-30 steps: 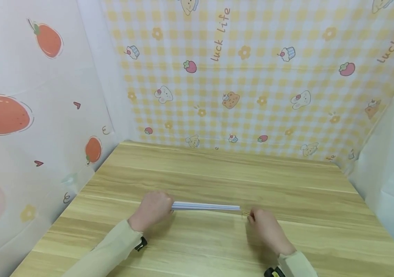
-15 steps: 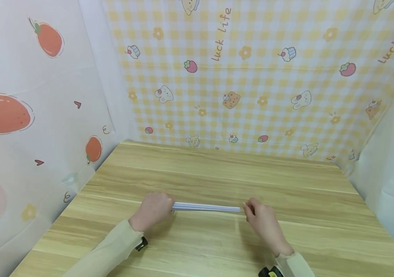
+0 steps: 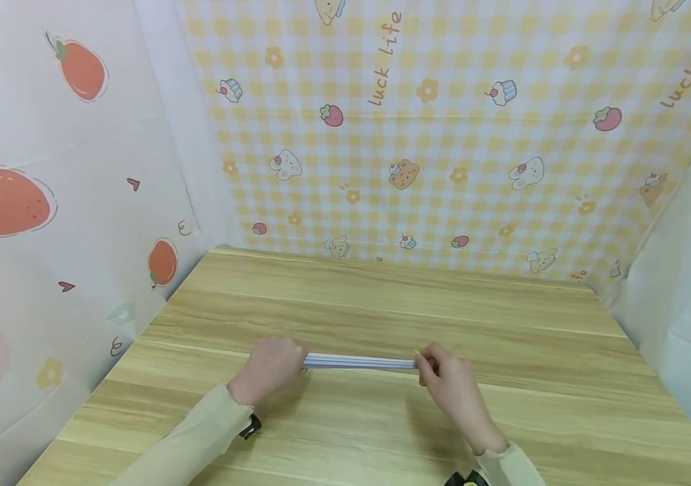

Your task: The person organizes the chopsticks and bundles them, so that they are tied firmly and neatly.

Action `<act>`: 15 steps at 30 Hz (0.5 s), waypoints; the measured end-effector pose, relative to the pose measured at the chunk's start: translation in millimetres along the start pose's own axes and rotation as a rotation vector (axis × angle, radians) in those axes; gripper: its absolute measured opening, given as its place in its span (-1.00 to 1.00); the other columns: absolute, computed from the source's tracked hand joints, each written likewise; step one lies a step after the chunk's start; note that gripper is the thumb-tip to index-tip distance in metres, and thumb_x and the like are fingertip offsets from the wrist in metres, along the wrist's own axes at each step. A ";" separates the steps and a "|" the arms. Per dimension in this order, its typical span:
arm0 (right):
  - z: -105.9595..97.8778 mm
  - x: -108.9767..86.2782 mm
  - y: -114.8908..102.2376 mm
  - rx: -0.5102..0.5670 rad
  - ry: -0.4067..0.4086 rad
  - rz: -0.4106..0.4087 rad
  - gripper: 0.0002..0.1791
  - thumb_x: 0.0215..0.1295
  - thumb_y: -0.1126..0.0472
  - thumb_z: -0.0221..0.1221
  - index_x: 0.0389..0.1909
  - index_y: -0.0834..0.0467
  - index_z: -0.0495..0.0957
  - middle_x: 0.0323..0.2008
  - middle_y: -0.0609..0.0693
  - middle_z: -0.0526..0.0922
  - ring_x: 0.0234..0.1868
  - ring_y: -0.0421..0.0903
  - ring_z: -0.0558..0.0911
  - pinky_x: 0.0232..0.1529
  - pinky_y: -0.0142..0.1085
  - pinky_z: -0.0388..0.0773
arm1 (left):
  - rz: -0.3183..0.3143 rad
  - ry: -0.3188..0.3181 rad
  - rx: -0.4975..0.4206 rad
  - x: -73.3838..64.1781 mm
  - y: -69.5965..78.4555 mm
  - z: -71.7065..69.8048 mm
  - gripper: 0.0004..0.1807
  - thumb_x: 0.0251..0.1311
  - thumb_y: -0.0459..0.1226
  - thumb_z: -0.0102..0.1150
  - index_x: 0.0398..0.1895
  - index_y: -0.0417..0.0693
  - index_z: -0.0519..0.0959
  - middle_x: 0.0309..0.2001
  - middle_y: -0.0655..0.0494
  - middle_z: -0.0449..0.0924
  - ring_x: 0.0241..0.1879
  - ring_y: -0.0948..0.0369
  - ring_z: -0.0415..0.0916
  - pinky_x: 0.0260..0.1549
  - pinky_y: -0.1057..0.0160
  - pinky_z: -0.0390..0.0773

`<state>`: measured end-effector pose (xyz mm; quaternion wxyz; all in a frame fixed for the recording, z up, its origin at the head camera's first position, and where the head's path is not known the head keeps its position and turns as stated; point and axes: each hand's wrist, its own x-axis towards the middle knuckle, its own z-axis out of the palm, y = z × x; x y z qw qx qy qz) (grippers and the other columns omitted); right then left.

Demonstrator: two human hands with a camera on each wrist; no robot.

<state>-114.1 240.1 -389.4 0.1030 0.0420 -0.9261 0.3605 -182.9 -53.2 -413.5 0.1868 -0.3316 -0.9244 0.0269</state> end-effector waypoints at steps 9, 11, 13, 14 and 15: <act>9.1 0.2 -11.3 0.060 0.013 -0.065 -0.89 0.34 0.29 0.11 -0.39 0.18 0.53 -0.67 -0.16 0.48 -0.75 -0.34 0.34 -0.73 -0.41 0.33 | -0.020 -0.016 0.013 2.9 1.5 -0.5 -0.55 -0.08 -0.31 0.17 -0.87 0.09 0.12 -0.79 0.29 -0.14 -0.74 0.34 -0.20 -0.83 0.42 -0.17; 11.3 0.0 -13.9 0.077 0.016 -0.082 -0.90 0.33 0.31 0.11 -0.40 0.17 0.53 -0.67 -0.16 0.48 -0.75 -0.35 0.34 -0.74 -0.40 0.34 | -0.014 -0.008 0.009 3.3 1.8 -0.9 -0.52 -0.11 -0.33 0.17 -0.86 0.10 0.06 -0.79 0.29 -0.17 -0.74 0.35 -0.22 -0.82 0.42 -0.19; 13.3 -0.4 -16.1 0.086 0.022 -0.102 -0.90 0.32 0.32 0.12 -0.40 0.15 0.53 -0.67 -0.17 0.48 -0.75 -0.36 0.34 -0.74 -0.41 0.35 | -0.009 0.000 0.009 3.4 1.9 -0.9 -0.50 -0.13 -0.34 0.16 -0.85 0.11 0.02 -0.78 0.30 -0.19 -0.73 0.35 -0.23 -0.81 0.43 -0.21; 14.1 -0.6 -17.0 0.087 0.027 -0.114 -0.90 0.31 0.33 0.12 -0.40 0.14 0.53 -0.67 -0.18 0.48 -0.75 -0.37 0.34 -0.75 -0.41 0.34 | -0.006 0.004 0.007 3.4 1.8 -1.0 -0.50 -0.14 -0.35 0.16 -0.85 0.11 0.01 -0.78 0.30 -0.19 -0.73 0.35 -0.24 -0.80 0.43 -0.21; 14.8 -0.9 -18.0 0.091 0.030 -0.122 -0.89 0.30 0.34 0.12 -0.41 0.13 0.52 -0.68 -0.18 0.48 -0.76 -0.37 0.34 -0.76 -0.41 0.34 | -0.004 0.010 0.006 3.5 1.7 -1.1 -0.51 -0.14 -0.35 0.15 -0.84 0.11 0.01 -0.77 0.30 -0.19 -0.73 0.36 -0.24 -0.81 0.43 -0.21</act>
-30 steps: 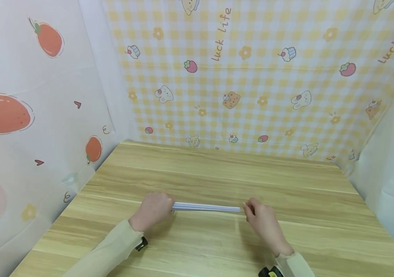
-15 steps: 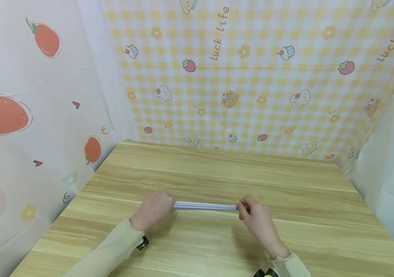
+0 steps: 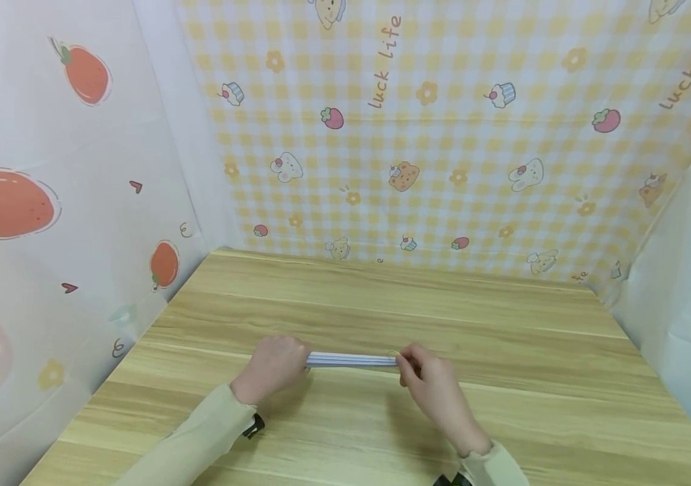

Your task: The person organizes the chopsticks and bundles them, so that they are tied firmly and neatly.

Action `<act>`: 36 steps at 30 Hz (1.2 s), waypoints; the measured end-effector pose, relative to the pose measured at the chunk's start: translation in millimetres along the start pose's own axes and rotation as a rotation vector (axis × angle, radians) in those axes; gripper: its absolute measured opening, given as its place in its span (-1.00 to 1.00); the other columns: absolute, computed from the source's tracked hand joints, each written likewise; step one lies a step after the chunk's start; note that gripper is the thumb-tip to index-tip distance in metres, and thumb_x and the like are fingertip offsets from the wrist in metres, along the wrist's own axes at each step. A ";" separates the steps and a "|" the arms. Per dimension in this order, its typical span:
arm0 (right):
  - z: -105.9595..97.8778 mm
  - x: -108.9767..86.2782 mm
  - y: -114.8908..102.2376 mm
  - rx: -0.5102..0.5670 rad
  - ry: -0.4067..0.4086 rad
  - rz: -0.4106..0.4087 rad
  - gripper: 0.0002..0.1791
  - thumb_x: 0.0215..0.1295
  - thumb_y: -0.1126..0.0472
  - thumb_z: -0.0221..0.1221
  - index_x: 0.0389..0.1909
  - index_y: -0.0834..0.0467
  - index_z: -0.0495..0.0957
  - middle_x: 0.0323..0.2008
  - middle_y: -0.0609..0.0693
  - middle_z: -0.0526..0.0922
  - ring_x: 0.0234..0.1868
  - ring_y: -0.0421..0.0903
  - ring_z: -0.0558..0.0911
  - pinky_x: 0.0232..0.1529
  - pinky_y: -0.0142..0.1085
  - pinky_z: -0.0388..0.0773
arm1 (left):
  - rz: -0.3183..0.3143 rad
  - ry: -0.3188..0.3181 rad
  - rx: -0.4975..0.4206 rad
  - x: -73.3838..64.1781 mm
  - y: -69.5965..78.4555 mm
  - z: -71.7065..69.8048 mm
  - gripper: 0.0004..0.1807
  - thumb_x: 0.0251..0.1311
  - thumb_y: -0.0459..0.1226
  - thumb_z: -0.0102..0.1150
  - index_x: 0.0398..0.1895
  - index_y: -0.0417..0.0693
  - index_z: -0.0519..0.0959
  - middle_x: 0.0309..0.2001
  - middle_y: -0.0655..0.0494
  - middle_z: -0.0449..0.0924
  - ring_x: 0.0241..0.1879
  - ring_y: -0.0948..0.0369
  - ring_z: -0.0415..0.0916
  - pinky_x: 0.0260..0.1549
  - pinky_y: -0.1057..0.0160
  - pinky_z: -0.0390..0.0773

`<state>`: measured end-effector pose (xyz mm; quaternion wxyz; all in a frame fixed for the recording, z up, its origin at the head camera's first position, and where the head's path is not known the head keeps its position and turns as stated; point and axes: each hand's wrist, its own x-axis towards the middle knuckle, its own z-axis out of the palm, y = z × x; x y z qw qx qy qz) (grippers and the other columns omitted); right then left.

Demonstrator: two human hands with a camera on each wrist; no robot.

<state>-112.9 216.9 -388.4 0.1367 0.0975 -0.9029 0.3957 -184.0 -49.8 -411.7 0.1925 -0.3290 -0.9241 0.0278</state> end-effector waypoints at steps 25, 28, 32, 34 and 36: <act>23.0 -19.2 11.7 0.454 -0.173 0.364 -0.72 0.48 0.27 -0.13 -0.14 0.46 0.40 -0.52 0.11 0.57 -0.66 -0.18 0.52 -0.62 -0.33 0.51 | -0.038 0.104 0.013 1.9 -12.3 -2.9 -0.66 -0.13 -0.31 0.26 -0.82 0.07 0.30 -0.81 0.29 -0.01 -0.77 0.38 -0.17 -0.85 0.45 -0.13; 23.3 -19.1 15.9 0.483 -0.201 0.392 -0.73 0.47 0.29 -0.13 -0.10 0.47 0.37 -0.50 0.13 0.57 -0.66 -0.18 0.52 -0.62 -0.34 0.52 | -0.042 0.108 0.018 3.2 -11.8 -4.4 -0.62 -0.11 -0.33 0.23 -0.84 0.07 0.24 -0.80 0.29 -0.06 -0.75 0.37 -0.19 -0.85 0.45 -0.15; 24.6 -22.1 22.3 0.503 -0.302 0.334 -0.74 0.44 0.32 -0.10 -0.08 0.49 0.35 -0.46 0.16 0.59 -0.62 -0.19 0.56 -0.59 -0.33 0.56 | -0.048 0.117 0.024 4.7 -12.1 -5.3 -0.61 -0.10 -0.34 0.23 -0.84 0.07 0.23 -0.80 0.29 -0.07 -0.74 0.36 -0.20 -0.84 0.45 -0.16; 25.7 -24.3 24.2 0.524 -0.374 0.268 -0.74 0.43 0.33 -0.08 -0.08 0.51 0.37 -0.44 0.16 0.60 -0.59 -0.21 0.58 -0.56 -0.31 0.59 | -0.049 0.125 0.027 5.2 -12.8 -4.7 -0.63 -0.10 -0.34 0.24 -0.84 0.06 0.28 -0.81 0.28 -0.03 -0.75 0.37 -0.19 -0.83 0.45 -0.15; 27.0 -25.9 24.6 0.548 -0.433 0.181 -0.71 0.42 0.35 -0.07 -0.05 0.53 0.40 -0.43 0.19 0.60 -0.56 -0.23 0.60 -0.52 -0.30 0.61 | -0.048 0.137 0.033 5.4 -13.3 -4.7 -0.66 -0.11 -0.34 0.25 -0.83 0.05 0.31 -0.82 0.28 -0.01 -0.76 0.37 -0.19 -0.84 0.46 -0.15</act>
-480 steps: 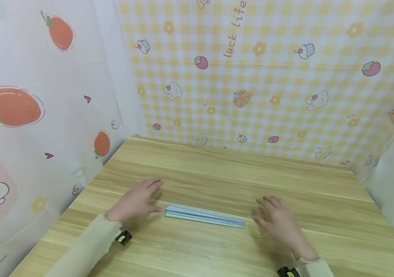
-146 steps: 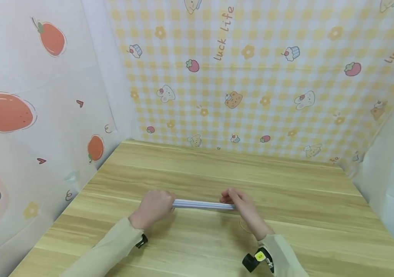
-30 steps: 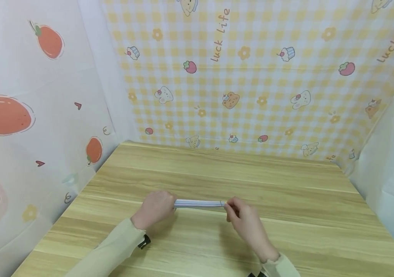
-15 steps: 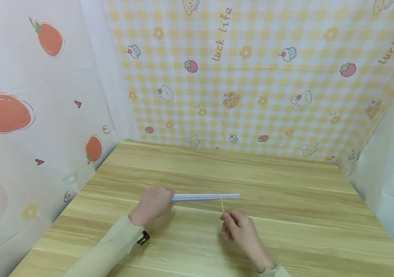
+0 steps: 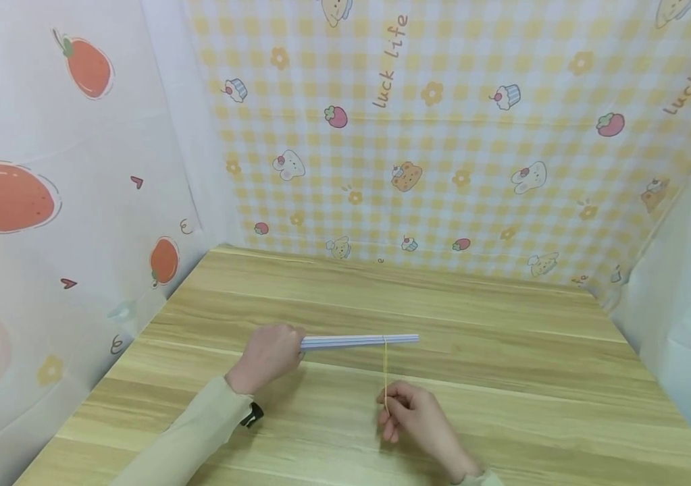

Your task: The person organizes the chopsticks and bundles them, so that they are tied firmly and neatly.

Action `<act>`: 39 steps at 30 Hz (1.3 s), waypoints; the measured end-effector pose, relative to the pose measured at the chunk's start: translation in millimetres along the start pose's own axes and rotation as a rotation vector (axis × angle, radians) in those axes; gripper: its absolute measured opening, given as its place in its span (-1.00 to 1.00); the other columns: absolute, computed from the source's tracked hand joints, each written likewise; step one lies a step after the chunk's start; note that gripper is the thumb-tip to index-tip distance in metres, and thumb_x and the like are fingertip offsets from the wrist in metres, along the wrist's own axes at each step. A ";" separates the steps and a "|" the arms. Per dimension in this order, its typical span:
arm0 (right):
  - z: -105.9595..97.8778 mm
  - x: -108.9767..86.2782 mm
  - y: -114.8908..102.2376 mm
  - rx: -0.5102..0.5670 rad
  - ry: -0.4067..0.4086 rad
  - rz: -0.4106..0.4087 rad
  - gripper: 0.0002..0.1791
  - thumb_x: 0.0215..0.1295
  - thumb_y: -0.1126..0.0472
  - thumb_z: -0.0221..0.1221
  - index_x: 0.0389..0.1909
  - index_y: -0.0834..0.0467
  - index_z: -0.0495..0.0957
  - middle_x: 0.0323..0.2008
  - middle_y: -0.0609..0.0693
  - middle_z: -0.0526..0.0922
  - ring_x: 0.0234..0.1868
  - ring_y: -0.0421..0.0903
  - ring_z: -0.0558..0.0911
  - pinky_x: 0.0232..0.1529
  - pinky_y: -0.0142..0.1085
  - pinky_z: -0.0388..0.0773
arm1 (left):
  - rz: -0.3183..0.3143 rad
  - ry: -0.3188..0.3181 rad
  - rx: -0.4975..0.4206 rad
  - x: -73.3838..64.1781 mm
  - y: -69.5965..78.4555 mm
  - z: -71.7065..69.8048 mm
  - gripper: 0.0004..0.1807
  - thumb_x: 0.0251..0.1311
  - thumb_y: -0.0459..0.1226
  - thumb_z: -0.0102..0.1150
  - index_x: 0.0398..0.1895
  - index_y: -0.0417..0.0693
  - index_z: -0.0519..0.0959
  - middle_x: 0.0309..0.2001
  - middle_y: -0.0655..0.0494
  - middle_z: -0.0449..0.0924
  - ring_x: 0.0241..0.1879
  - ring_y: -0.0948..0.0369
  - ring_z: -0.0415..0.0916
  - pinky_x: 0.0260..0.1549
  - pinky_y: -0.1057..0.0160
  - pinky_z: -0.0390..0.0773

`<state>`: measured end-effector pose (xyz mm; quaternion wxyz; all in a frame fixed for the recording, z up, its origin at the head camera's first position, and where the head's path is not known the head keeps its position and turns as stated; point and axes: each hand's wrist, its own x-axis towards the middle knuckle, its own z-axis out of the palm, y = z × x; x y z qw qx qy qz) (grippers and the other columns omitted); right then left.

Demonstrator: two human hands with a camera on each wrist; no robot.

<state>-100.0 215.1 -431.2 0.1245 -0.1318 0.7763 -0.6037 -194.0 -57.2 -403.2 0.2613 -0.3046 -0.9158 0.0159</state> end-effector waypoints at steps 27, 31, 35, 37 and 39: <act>-11.6 9.7 -5.4 0.457 0.231 -0.056 -0.29 0.53 0.03 -0.26 0.28 0.63 -0.07 -0.36 -0.09 0.66 -0.41 -0.29 0.64 -0.33 -0.47 0.60 | -0.040 0.037 -0.013 -3.8 2.1 8.0 -0.64 -0.17 -0.34 0.29 -0.85 0.06 0.29 -0.83 0.29 0.07 -0.76 0.37 -0.15 -0.87 0.43 -0.09; -21.9 15.3 -8.6 0.581 0.222 -0.063 -0.41 0.52 0.04 -0.23 0.13 0.58 0.08 -0.38 -0.06 0.68 -0.42 -0.28 0.65 -0.32 -0.48 0.60 | -0.010 0.061 -0.003 -4.3 1.9 5.9 -0.62 -0.21 -0.33 0.29 -0.84 0.10 0.25 -0.83 0.30 0.11 -0.76 0.38 -0.15 -0.87 0.43 -0.08; -28.5 18.5 -12.8 0.650 0.178 -0.073 -0.60 0.52 0.03 -0.23 -0.06 0.32 0.34 -0.39 -0.03 0.70 -0.42 -0.27 0.66 -0.32 -0.48 0.60 | 0.015 0.057 -0.003 -5.4 1.3 3.9 -0.64 -0.18 -0.32 0.27 -0.82 0.09 0.26 -0.83 0.30 0.10 -0.76 0.39 -0.15 -0.87 0.44 -0.10; -29.8 19.6 -15.7 0.633 0.164 -0.069 -0.63 0.52 0.04 -0.24 -0.09 0.20 0.43 -0.39 -0.03 0.70 -0.43 -0.26 0.66 -0.34 -0.48 0.60 | 0.028 0.054 -0.004 -5.8 0.8 3.5 -0.64 -0.17 -0.32 0.27 -0.82 0.09 0.26 -0.82 0.31 0.09 -0.75 0.39 -0.15 -0.86 0.45 -0.10; -29.9 21.3 -18.7 0.593 0.172 -0.049 -0.64 0.52 0.04 -0.22 -0.03 0.16 0.46 -0.40 -0.04 0.69 -0.44 -0.26 0.65 -0.35 -0.48 0.60 | 0.037 0.048 -0.007 -5.9 0.7 2.6 -0.64 -0.17 -0.31 0.27 -0.81 0.09 0.26 -0.82 0.31 0.08 -0.74 0.39 -0.15 -0.85 0.44 -0.10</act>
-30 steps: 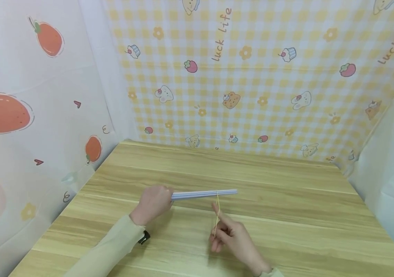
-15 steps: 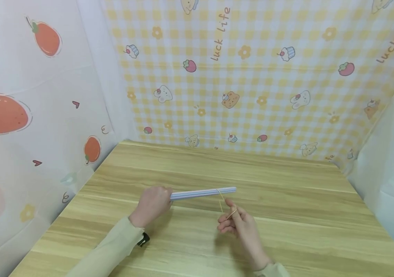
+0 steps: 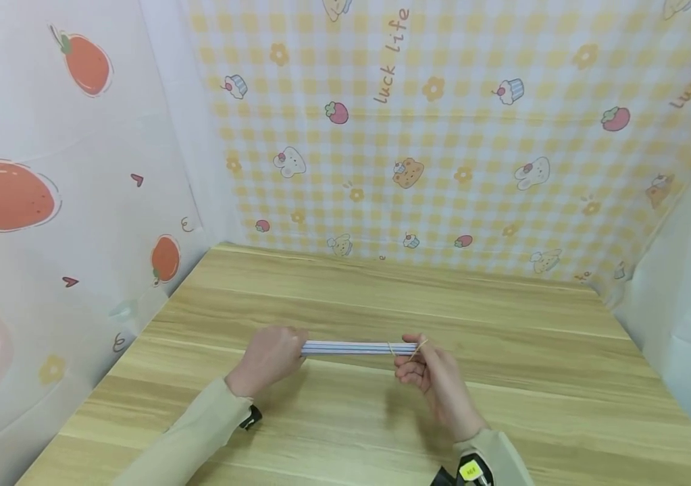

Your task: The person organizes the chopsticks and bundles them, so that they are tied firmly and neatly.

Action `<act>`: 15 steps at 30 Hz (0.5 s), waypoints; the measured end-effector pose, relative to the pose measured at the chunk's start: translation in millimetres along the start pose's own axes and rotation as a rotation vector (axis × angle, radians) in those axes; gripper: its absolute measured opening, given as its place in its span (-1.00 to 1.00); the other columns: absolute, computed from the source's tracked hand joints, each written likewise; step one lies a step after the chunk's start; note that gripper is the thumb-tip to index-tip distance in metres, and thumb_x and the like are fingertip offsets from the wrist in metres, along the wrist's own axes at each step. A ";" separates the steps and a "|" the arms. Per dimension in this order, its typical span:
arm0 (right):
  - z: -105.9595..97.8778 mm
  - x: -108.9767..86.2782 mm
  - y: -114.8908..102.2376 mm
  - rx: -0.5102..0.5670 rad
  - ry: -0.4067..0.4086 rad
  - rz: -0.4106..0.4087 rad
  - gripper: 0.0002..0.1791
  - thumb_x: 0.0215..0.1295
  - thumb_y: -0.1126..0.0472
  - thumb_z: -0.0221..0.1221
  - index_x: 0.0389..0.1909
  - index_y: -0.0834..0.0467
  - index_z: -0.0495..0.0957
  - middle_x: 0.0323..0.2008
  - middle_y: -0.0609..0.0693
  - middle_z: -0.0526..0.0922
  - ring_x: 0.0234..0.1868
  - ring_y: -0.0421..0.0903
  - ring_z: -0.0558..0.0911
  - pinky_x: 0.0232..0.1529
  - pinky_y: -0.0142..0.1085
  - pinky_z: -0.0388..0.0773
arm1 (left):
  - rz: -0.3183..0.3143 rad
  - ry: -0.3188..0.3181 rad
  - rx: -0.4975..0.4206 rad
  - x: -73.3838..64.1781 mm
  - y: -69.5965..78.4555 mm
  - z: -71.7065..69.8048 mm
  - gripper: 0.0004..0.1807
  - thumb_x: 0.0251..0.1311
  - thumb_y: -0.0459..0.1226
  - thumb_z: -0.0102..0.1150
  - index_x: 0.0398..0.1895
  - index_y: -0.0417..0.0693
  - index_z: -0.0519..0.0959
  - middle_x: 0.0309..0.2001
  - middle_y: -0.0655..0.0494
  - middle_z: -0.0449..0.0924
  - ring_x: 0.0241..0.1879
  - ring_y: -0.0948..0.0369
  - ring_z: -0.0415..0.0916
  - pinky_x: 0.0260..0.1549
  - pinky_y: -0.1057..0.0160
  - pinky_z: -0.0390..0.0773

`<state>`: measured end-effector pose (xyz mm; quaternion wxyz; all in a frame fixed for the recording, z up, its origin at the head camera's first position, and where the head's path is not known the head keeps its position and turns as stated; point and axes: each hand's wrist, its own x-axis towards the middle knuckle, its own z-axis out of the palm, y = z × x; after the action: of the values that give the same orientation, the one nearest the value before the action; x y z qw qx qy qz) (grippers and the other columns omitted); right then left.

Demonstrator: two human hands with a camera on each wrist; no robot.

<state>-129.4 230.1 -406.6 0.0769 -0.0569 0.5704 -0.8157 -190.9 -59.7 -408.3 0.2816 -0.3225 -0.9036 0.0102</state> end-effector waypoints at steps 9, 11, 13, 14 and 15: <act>12.6 9.4 -2.7 -0.175 0.111 0.099 -0.69 0.43 0.20 -0.02 0.03 0.35 0.33 -0.49 -0.08 0.65 -0.51 -0.27 0.62 -0.43 -0.46 0.58 | 0.023 -0.023 0.003 0.7 -0.1 0.5 -0.65 -0.19 -0.30 0.27 -0.81 0.09 0.26 -0.81 0.32 0.04 -0.74 0.39 -0.14 -0.87 0.43 -0.07; 13.2 9.9 -2.5 -0.174 0.108 0.109 -0.78 0.41 0.23 0.00 -0.07 0.31 0.36 -0.50 -0.07 0.64 -0.53 -0.27 0.61 -0.45 -0.46 0.58 | 0.025 -0.026 0.009 0.0 -0.1 0.6 -0.65 -0.22 -0.30 0.28 -0.81 0.10 0.25 -0.80 0.32 0.02 -0.74 0.39 -0.14 -0.87 0.43 -0.08; 13.2 10.1 -2.2 -0.171 0.095 0.113 -0.83 0.40 0.24 0.01 -0.14 0.28 0.37 -0.50 -0.07 0.64 -0.53 -0.26 0.61 -0.45 -0.46 0.57 | 0.025 -0.030 0.007 -0.7 -0.3 1.4 -0.64 -0.21 -0.29 0.28 -0.81 0.11 0.25 -0.80 0.32 0.02 -0.74 0.39 -0.15 -0.86 0.43 -0.09; 13.0 10.1 -2.0 -0.169 0.086 0.114 -0.85 0.39 0.24 0.02 -0.16 0.27 0.36 -0.50 -0.07 0.64 -0.52 -0.26 0.61 -0.45 -0.45 0.57 | 0.024 -0.034 0.005 -1.0 -0.4 1.7 -0.64 -0.21 -0.29 0.28 -0.81 0.11 0.25 -0.80 0.32 0.02 -0.74 0.39 -0.15 -0.86 0.43 -0.09; 12.9 10.0 -2.0 -0.168 0.079 0.113 -0.87 0.39 0.25 0.02 -0.18 0.25 0.36 -0.50 -0.08 0.63 -0.52 -0.26 0.61 -0.45 -0.45 0.57 | 0.022 -0.037 0.002 -1.3 -0.5 2.0 -0.65 -0.20 -0.29 0.28 -0.81 0.11 0.26 -0.80 0.32 0.02 -0.74 0.39 -0.14 -0.87 0.43 -0.09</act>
<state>-137.0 216.9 -400.2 0.0951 0.0012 0.6417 -0.7610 -191.4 -60.5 -410.6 0.2650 -0.3320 -0.9050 0.0201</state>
